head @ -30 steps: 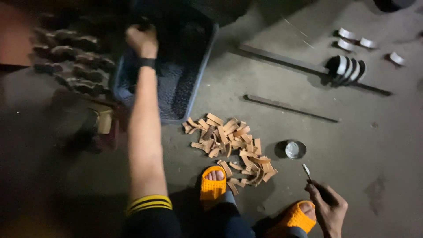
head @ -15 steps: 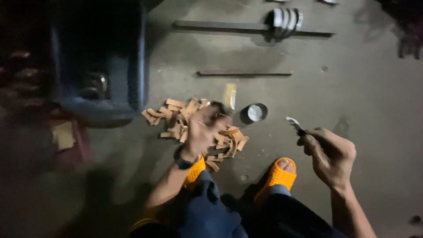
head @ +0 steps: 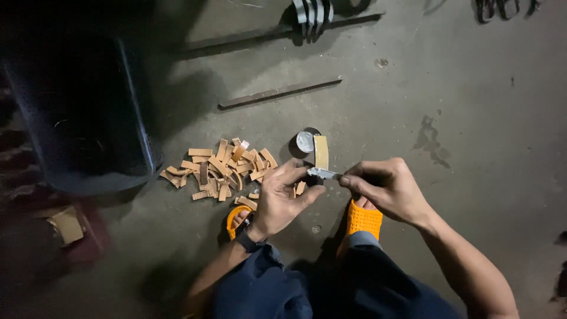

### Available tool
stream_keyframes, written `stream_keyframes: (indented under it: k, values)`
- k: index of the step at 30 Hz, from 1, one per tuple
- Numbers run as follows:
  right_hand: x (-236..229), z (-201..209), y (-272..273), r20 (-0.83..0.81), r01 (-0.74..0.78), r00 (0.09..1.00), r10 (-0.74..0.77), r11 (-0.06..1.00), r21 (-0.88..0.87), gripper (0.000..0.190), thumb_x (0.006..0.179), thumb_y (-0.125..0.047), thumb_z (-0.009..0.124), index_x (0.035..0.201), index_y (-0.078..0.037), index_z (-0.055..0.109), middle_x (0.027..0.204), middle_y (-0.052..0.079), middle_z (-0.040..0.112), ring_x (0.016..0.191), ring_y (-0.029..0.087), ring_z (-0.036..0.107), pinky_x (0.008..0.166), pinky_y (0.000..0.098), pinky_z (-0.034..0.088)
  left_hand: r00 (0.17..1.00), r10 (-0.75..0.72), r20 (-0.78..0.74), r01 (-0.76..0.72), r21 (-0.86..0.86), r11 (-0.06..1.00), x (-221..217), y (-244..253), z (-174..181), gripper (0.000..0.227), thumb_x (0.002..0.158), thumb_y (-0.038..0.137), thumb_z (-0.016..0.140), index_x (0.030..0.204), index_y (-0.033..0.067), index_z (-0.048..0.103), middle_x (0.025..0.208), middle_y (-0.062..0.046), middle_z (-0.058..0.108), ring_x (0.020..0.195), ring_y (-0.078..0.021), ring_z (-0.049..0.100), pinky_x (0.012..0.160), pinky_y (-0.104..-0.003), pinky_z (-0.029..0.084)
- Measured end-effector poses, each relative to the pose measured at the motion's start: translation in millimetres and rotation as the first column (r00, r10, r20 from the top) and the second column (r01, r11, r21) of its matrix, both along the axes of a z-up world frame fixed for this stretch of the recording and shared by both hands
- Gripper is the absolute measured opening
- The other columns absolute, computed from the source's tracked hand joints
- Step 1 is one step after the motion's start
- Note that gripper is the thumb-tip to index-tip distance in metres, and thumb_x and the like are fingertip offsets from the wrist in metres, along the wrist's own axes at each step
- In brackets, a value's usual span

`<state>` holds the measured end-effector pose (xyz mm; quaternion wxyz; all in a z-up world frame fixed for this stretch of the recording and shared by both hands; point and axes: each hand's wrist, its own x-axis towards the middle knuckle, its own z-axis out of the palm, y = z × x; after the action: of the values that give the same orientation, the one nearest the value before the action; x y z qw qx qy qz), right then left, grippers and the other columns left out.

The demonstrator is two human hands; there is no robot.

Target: The person repeatedly picks up small wooden pieces from a pile on the floor, applies white paint to one side using a small brush, and places the painted pieces onto a metal rod. The process continues throughout the clip with consistent hand movements and placement of finished pieces.

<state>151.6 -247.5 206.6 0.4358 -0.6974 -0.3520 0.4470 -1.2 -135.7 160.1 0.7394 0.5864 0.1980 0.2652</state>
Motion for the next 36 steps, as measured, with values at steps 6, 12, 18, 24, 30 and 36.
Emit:
stream_keyframes:
  k: [6,12,18,24,30,36]
  values:
    - [9.8,-2.6,-0.1,0.203,-0.036,0.979,0.035,0.999,0.001,0.016,0.081,-0.012,0.063,0.069,-0.002,0.065,0.045,0.01,0.057,0.038,0.017,0.052,0.04,0.0255,0.044,0.995,0.028,-0.101,-0.028,-0.003,1.0,-0.1,2.2,12.5,0.017,0.075,0.001,0.071,0.085,-0.0079,0.061,0.074,-0.01,0.054,0.066,-0.0074,0.052,0.053,-0.015,0.045]
    - [-0.7,0.8,-13.2,0.407,-0.029,0.913,0.013,0.999,0.034,0.014,0.083,-0.006,0.06,0.07,-0.008,0.064,0.049,0.006,0.057,0.04,0.019,0.056,0.039,0.0207,0.044,0.996,0.038,-0.077,-0.032,0.076,0.997,-5.8,5.2,-2.4,0.014,0.075,0.001,0.072,0.083,-0.007,0.062,0.074,-0.013,0.053,0.063,-0.0124,0.055,0.045,-0.019,0.044]
    - [-7.4,-6.5,-18.1,0.526,-0.139,0.848,0.071,0.986,0.091,0.008,0.082,-0.01,0.062,0.076,-0.005,0.064,0.052,0.008,0.057,0.041,0.019,0.056,0.036,0.0227,0.043,0.992,0.02,-0.127,0.004,0.184,0.983,-5.6,6.0,6.9,0.014,0.074,0.003,0.072,0.084,-0.0029,0.064,0.073,-0.011,0.055,0.059,-0.0132,0.056,0.038,-0.016,0.043]
    - [-7.6,-1.6,-11.4,0.452,-0.103,0.888,0.078,0.994,0.032,0.01,0.083,-0.011,0.061,0.079,-0.003,0.066,0.054,0.009,0.06,0.041,0.019,0.059,0.033,0.0233,0.044,0.992,0.034,-0.125,0.009,0.326,0.945,-8.5,6.6,7.8,0.016,0.074,0.006,0.072,0.086,-0.0028,0.064,0.077,-0.014,0.059,0.056,-0.0183,0.057,0.036,-0.022,0.043]
    - [1.2,-2.0,-6.7,0.405,-0.021,0.914,0.02,1.0,-0.001,0.014,0.084,-0.01,0.06,0.074,-0.004,0.066,0.047,0.008,0.055,0.039,0.022,0.056,0.035,0.0237,0.04,0.994,-0.034,-0.1,0.067,0.348,0.935,-11.1,5.8,-0.1,0.014,0.077,0.006,0.069,0.088,-0.001,0.063,0.079,-0.013,0.057,0.061,-0.0207,0.057,0.045,-0.026,0.047]
    - [10.6,4.8,-1.8,0.257,0.019,0.966,0.011,0.994,-0.112,0.016,0.083,-0.013,0.061,0.07,-0.004,0.067,0.043,0.009,0.055,0.037,0.016,0.047,0.037,0.0261,0.04,0.992,-0.101,-0.075,0.12,0.33,0.936,-16.4,2.6,-5.7,0.014,0.076,0.001,0.068,0.09,-0.0021,0.064,0.085,-0.014,0.058,0.069,-0.0248,0.06,0.056,-0.03,0.05]
